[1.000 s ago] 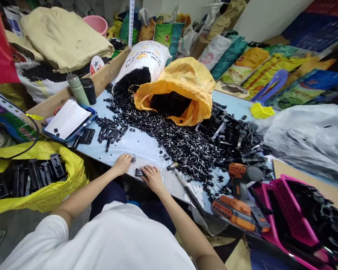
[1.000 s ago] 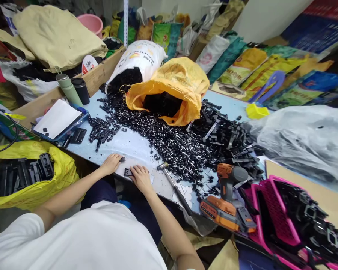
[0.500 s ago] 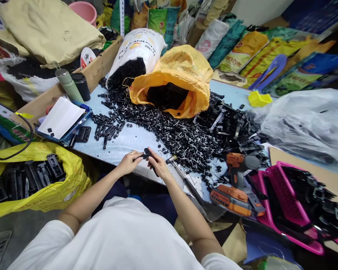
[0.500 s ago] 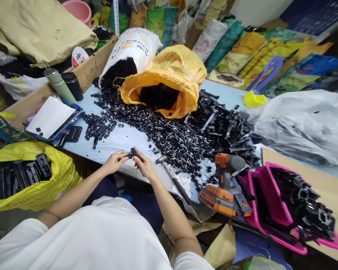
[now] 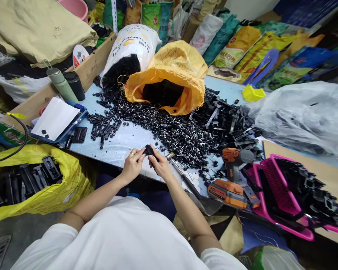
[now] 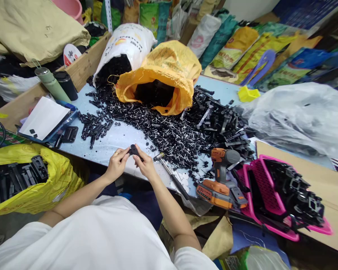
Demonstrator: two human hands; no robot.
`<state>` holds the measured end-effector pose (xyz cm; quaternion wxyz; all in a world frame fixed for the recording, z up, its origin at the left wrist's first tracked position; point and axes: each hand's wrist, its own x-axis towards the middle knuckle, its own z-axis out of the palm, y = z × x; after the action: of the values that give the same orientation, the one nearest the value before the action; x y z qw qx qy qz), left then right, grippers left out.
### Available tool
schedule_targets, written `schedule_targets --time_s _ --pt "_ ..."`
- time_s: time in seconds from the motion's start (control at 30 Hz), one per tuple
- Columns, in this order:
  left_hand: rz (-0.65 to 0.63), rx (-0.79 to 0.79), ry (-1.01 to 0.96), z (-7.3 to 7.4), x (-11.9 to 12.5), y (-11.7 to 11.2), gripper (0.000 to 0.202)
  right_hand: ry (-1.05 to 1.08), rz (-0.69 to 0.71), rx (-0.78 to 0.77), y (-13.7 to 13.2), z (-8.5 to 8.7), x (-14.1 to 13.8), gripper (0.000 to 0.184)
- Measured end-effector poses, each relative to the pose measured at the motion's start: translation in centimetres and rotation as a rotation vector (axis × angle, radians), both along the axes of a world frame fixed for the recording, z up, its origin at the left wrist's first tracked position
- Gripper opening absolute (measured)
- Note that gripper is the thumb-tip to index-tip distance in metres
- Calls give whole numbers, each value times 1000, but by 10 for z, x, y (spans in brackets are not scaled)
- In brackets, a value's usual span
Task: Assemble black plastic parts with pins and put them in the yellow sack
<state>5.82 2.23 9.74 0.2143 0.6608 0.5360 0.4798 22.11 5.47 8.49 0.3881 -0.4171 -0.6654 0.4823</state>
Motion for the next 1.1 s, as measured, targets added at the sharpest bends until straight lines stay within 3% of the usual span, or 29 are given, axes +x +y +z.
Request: schedule_targets --time_s 0.07,0.2,0.47,0.6,0.73,0.83,0.93,1.0,1.03,1.1 --pt "35 62 -26 0 4 0 36 8 -24 25 -1 5 -1 53" --pt "-82 133 -13 2 3 6 34 -60 0 84 -2 12 2 51" --pt "33 238 -37 20 13 14 36 -28 -98 135 -11 20 -14 55" --pt "-98 285 15 23 0 18 34 -62 -78 217 -10 19 -8 56" --pt "-181 295 0 20 -10 27 33 -95 -54 260 -6 15 -7 56" --pt "-108 196 -10 8 -5 29 32 -155 -19 230 2 8 -9 55" --pt "104 -5 13 -16 4 22 33 -349 84 217 29 -3 4 51" --pt "189 -132 149 -33 5 17 37 -486 53 218 63 -10 27 48" --pt "165 -171 269 -39 4 17 41 -531 -19 214 85 -12 43 47" --pt "-39 -191 546 -49 1 22 47 -578 -248 209 134 -13 77 43"
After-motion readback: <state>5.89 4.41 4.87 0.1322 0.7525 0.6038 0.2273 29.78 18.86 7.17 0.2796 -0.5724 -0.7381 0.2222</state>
